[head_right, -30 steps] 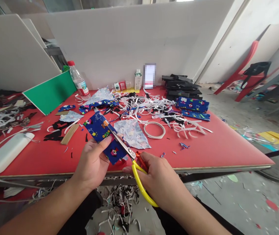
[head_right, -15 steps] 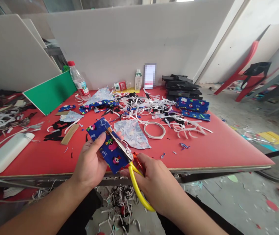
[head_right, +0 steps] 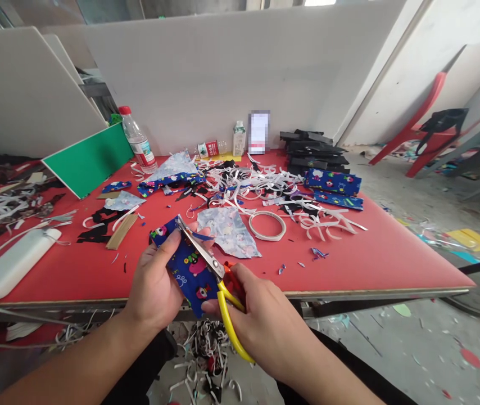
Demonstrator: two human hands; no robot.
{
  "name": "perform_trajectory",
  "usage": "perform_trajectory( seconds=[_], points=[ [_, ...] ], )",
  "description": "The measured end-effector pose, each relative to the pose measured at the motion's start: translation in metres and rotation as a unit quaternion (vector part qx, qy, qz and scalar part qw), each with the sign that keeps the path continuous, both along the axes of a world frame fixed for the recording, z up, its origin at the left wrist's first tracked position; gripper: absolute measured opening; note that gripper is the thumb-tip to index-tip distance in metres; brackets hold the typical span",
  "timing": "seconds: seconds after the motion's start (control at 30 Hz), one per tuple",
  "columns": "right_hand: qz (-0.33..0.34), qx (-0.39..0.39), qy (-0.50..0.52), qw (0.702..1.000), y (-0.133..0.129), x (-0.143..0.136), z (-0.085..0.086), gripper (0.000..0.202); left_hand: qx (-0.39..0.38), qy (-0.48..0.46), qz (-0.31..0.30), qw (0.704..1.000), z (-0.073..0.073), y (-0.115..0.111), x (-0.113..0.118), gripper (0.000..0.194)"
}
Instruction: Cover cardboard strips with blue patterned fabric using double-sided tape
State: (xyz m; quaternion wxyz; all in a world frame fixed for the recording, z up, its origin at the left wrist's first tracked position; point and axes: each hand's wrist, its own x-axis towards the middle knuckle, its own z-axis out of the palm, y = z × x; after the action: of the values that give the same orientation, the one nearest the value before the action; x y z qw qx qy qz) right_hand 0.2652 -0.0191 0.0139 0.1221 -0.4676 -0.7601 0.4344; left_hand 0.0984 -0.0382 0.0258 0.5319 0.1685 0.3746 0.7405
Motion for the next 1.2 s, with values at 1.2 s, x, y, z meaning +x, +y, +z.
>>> perform_trajectory(
  seconds=[1.2],
  points=[
    [-0.01,0.097,-0.098,0.99,0.004,0.007,0.001,0.028,-0.02,0.032,0.083,0.996,0.006,0.003,-0.003,0.024]
  ],
)
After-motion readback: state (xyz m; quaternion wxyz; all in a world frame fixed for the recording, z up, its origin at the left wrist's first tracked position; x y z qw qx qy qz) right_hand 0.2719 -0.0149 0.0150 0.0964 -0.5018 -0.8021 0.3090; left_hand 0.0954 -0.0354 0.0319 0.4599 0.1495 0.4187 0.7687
